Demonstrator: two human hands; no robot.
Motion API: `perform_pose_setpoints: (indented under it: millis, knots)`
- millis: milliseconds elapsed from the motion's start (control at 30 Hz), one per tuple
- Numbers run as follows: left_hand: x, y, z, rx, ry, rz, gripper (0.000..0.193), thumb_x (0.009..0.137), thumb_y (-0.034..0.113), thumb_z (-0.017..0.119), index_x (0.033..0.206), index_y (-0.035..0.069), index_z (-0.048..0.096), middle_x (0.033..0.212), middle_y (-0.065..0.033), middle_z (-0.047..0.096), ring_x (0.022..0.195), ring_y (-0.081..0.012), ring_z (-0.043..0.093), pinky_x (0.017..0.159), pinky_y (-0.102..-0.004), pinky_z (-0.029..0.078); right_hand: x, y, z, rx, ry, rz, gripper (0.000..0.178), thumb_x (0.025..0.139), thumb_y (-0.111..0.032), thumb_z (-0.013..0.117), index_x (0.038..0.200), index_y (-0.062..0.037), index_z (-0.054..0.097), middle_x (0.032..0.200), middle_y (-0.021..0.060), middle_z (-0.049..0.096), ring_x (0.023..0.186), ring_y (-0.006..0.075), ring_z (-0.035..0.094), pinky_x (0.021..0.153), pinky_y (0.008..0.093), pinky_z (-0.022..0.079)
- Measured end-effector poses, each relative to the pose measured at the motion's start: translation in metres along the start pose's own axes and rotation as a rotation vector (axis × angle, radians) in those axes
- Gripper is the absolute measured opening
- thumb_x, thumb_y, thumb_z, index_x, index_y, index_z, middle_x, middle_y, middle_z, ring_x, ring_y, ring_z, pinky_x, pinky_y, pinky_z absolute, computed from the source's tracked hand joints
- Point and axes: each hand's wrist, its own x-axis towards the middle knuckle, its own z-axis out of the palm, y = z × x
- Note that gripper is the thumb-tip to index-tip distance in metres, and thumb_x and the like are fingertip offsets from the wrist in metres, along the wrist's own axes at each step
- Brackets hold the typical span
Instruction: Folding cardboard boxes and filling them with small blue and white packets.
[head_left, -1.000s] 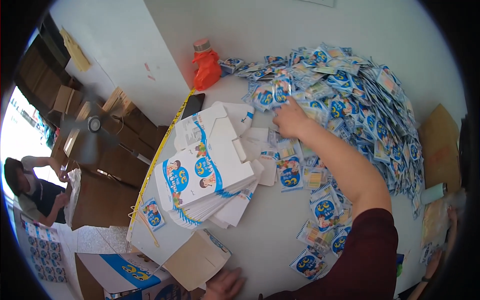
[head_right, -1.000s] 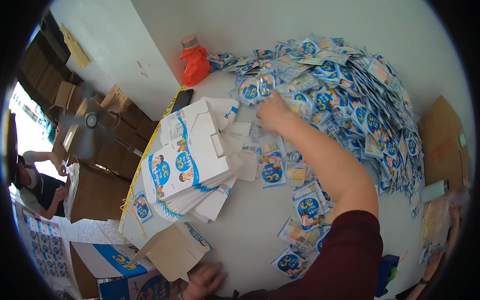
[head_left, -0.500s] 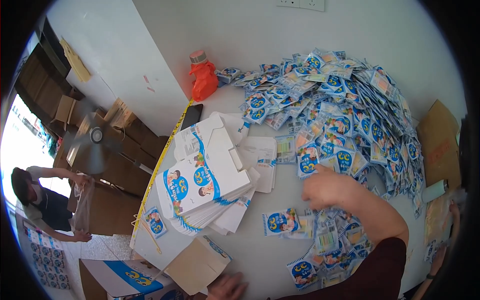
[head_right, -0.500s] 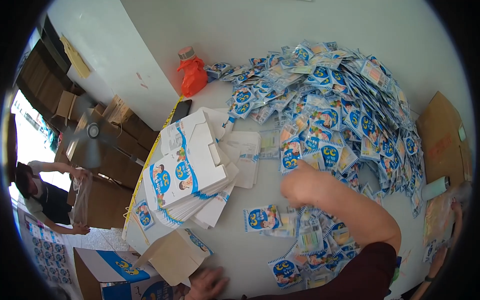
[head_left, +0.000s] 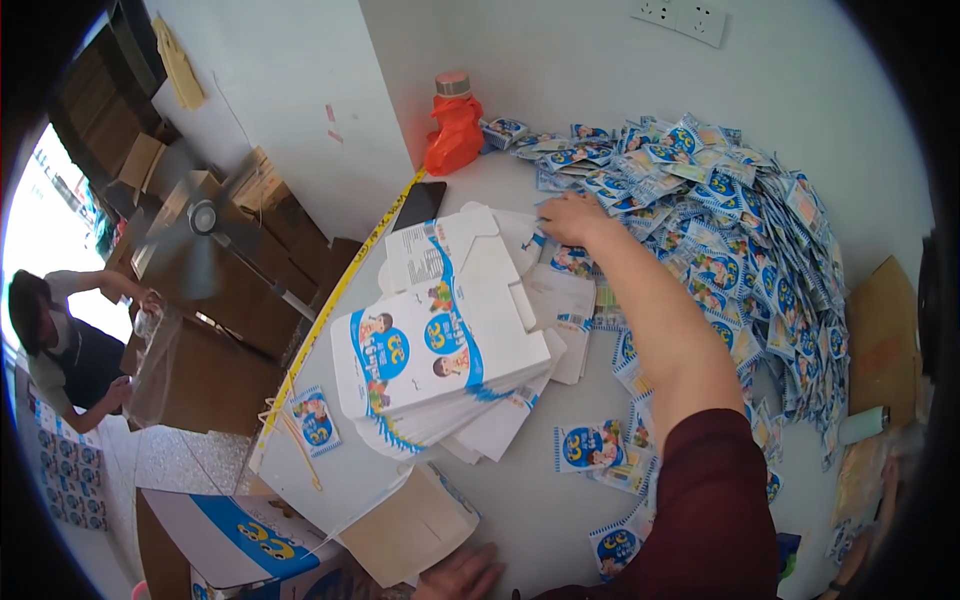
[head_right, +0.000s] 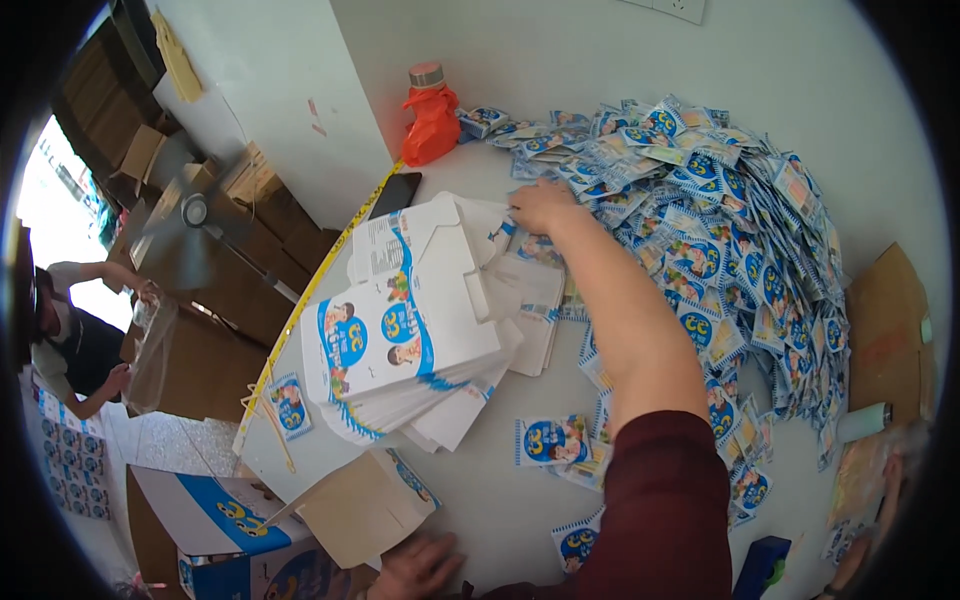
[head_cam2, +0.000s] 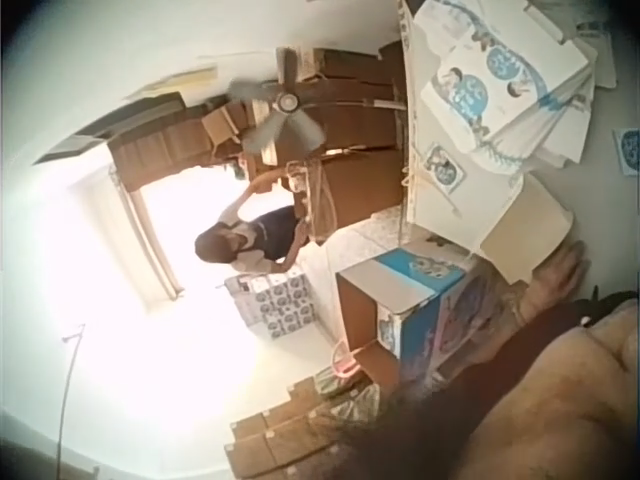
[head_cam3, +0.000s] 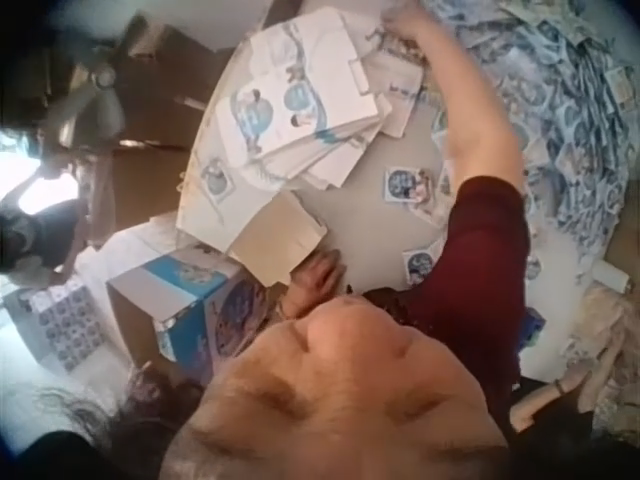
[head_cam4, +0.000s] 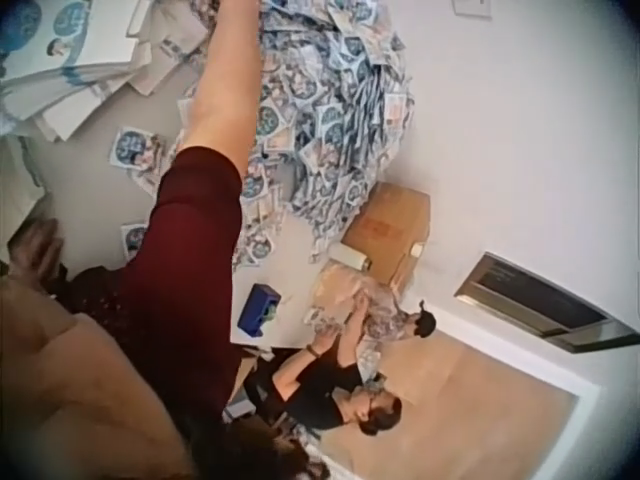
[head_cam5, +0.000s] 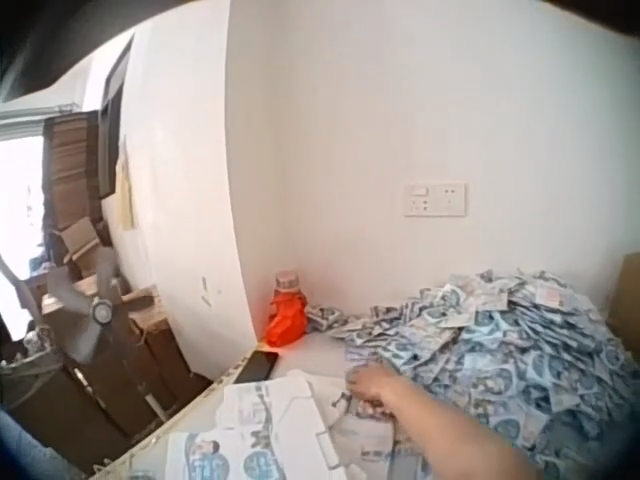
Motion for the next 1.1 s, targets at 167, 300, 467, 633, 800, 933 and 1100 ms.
perform_pose_setpoints:
  millis: [167, 300, 467, 633, 800, 933, 1100]
  knots:
    - [0.005, -0.009, -0.003, 0.065, 0.079, 0.181, 0.025, 0.074, 0.017, 0.073, 0.096, 0.007, 0.066, 0.067, -0.0058, 0.054, 0.057, -0.0221, 0.055, 0.052, -0.0326, 0.045, -0.092, 0.011, -0.010, -0.090, -0.136, 0.005, 0.024, 0.082, -0.024, 0.054, 0.102, -0.0179, 0.065, 0.110, 0.0043, 0.062, 0.115, 0.0247, 0.049, 0.098, 0.0471, 0.032]
    - [0.001, -0.009, 0.000, 0.104, 0.088, 0.172, 0.026, 0.075, 0.017, 0.072, 0.098, 0.007, 0.065, 0.070, -0.0072, 0.056, 0.058, -0.0235, 0.056, 0.055, -0.0340, 0.046, -0.200, 0.011, -0.001, -0.194, -0.085, -0.066, 0.021, 0.079, -0.024, 0.056, 0.096, -0.0157, 0.066, 0.107, 0.0030, 0.062, 0.110, 0.0236, 0.051, 0.096, 0.0442, 0.034]
    - [-0.002, -0.009, 0.004, 0.117, 0.097, 0.200, 0.028, 0.076, 0.017, 0.071, 0.101, 0.006, 0.063, 0.076, -0.0098, 0.057, 0.061, -0.0251, 0.057, 0.057, -0.0353, 0.047, -0.287, -0.023, 0.011, -0.096, -0.003, -0.261, 0.018, 0.078, -0.022, 0.056, 0.089, -0.0147, 0.069, 0.102, 0.0005, 0.063, 0.108, 0.0238, 0.051, 0.096, 0.0466, 0.032]
    - [0.001, -0.012, 0.007, 0.060, 0.109, 0.200, 0.029, 0.077, 0.014, 0.070, 0.103, 0.003, 0.062, 0.080, -0.0128, 0.057, 0.066, -0.0281, 0.057, 0.060, -0.0372, 0.047, -0.340, -0.074, -0.008, -0.078, -0.239, -0.122, 0.020, 0.079, -0.023, 0.059, 0.095, -0.0119, 0.065, 0.108, 0.0012, 0.061, 0.116, 0.0249, 0.048, 0.101, 0.0511, 0.029]
    - [0.001, -0.008, 0.007, 0.117, 0.171, 0.267, 0.027, 0.076, 0.013, 0.070, 0.100, 0.004, 0.062, 0.081, -0.0119, 0.057, 0.068, -0.0296, 0.058, 0.060, -0.0378, 0.046, -0.384, -0.124, -0.027, 0.189, 0.155, -0.038, 0.017, 0.079, -0.011, 0.058, 0.094, -0.0083, 0.063, 0.112, 0.0084, 0.058, 0.117, 0.0294, 0.047, 0.099, 0.0522, 0.030]
    - [0.000, -0.010, 0.010, 0.157, 0.192, 0.267, 0.020, 0.078, 0.015, 0.067, 0.096, 0.006, 0.063, 0.081, -0.0104, 0.057, 0.070, -0.0296, 0.058, 0.061, -0.0375, 0.045, -0.433, -0.170, 0.002, 0.299, 0.161, 0.108, 0.022, 0.077, -0.009, 0.058, 0.099, -0.0056, 0.061, 0.111, 0.0113, 0.057, 0.108, 0.0308, 0.051, 0.093, 0.0424, 0.038]
    - [-0.004, -0.007, 0.016, 0.323, 0.219, 0.289, 0.018, 0.081, 0.015, 0.065, 0.097, 0.008, 0.062, 0.081, -0.0106, 0.057, 0.070, -0.0299, 0.058, 0.059, -0.0385, 0.047, -0.480, -0.187, 0.042, 0.110, 0.492, 0.000, 0.026, 0.076, -0.005, 0.058, 0.102, -0.0047, 0.059, 0.098, 0.0111, 0.061, 0.096, 0.0306, 0.057, 0.088, 0.0392, 0.042]
